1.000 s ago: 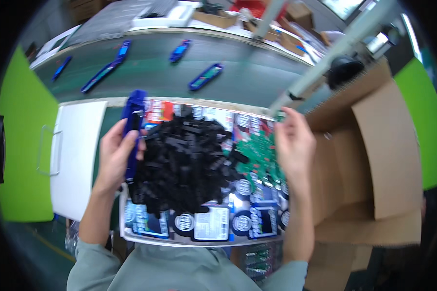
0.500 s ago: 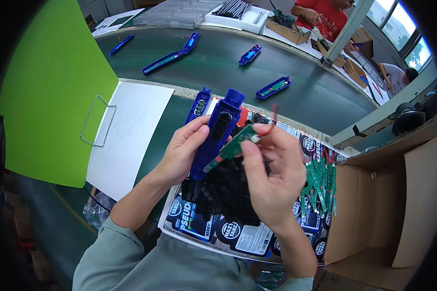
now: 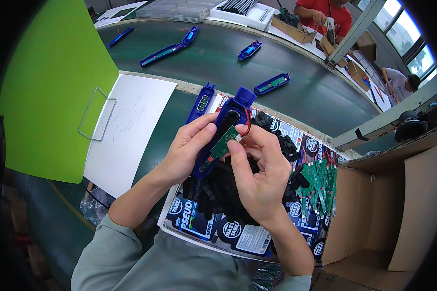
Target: The person assembles small electronic devices by inserting green circuit boards into blue plastic casings. They pick up a casing, insert a board, and place the finished unit on the table, repeating this process continuously. The person also briefly reaches into a box to retrieve more circuit boards.
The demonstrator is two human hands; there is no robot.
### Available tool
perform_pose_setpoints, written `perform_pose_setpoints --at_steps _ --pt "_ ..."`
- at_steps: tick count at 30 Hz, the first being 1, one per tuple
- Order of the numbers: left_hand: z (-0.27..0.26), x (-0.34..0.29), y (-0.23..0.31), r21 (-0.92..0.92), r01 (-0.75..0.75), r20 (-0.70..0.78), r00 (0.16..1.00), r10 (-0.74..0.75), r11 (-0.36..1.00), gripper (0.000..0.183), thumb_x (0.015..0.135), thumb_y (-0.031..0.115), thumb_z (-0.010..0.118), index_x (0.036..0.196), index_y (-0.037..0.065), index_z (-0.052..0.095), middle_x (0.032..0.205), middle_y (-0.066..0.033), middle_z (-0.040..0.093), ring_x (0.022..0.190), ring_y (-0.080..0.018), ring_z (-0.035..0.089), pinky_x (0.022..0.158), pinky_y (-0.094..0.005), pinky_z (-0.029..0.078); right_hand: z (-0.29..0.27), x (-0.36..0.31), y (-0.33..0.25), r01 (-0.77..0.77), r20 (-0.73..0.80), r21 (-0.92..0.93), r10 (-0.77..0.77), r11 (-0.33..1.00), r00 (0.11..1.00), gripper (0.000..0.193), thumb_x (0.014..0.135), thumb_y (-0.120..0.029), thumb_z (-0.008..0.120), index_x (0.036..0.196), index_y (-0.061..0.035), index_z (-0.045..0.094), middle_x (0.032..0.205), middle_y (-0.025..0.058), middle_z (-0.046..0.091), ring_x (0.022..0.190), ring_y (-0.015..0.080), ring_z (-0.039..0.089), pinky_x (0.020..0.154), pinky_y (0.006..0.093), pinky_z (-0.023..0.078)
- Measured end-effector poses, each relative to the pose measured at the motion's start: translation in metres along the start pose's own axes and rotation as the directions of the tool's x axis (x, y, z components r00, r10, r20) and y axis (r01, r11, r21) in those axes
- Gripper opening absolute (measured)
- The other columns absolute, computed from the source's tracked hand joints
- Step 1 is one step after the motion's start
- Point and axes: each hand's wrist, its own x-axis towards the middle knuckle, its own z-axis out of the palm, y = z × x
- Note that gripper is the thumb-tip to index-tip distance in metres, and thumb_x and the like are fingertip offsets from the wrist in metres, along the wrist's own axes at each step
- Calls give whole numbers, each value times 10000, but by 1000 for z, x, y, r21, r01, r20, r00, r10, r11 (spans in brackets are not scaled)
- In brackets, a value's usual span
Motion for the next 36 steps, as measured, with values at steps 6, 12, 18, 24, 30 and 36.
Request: perform_pose_setpoints --at_steps 6,12,18,24,30,36 --pt "-2 -1 -5 -11 33 24 999 -32 999 395 1080 233 485 1397 2 528 1109 -60 672 934 -94 648 770 -273 562 -5 6 4 -20 33 -110 23 994 999 275 933 32 671 1199 17 600 930 59 620 784 97 644 687 225 515" --pt "7 -5 -1 -18 69 4 998 -69 997 401 1077 222 482 1416 14 534 1055 -23 652 864 -48 602 713 -246 543 -3 14 2 197 -9 -524 -236 829 972 328 800 22 775 1113 -34 693 902 93 547 719 174 526 613 302 464" --pt "9 -6 -3 88 34 16 999 -35 996 412 1059 190 522 1429 10 508 1051 -21 643 860 -51 594 708 -234 524 3 10 11 131 -126 -482 -216 866 968 450 785 30 767 1197 -8 592 912 86 527 724 163 523 634 287 471" --pt "14 -9 -6 173 -56 39 998 50 983 449 1028 78 549 1459 -6 457 1033 -38 644 842 -69 600 684 -235 513 5 15 -2 -144 -184 -143 117 979 976 465 833 20 749 1239 53 526 928 58 598 766 93 579 677 241 490" --pt "12 -9 -8 319 -30 62 998 10 947 443 1041 66 516 1463 -40 435 1141 -53 635 873 -69 604 711 -243 529 0 16 9 -211 -131 -72 201 975 971 359 844 5 738 1164 66 588 931 71 660 731 92 603 670 249 510" --pt "14 -7 -9 278 -25 54 998 11 960 428 1040 59 512 1449 -45 444 1116 -60 634 867 -85 614 698 -246 539 -7 16 18 -168 -91 -113 158 979 983 391 844 -54 760 1180 56 593 904 85 660 717 111 612 660 272 509"
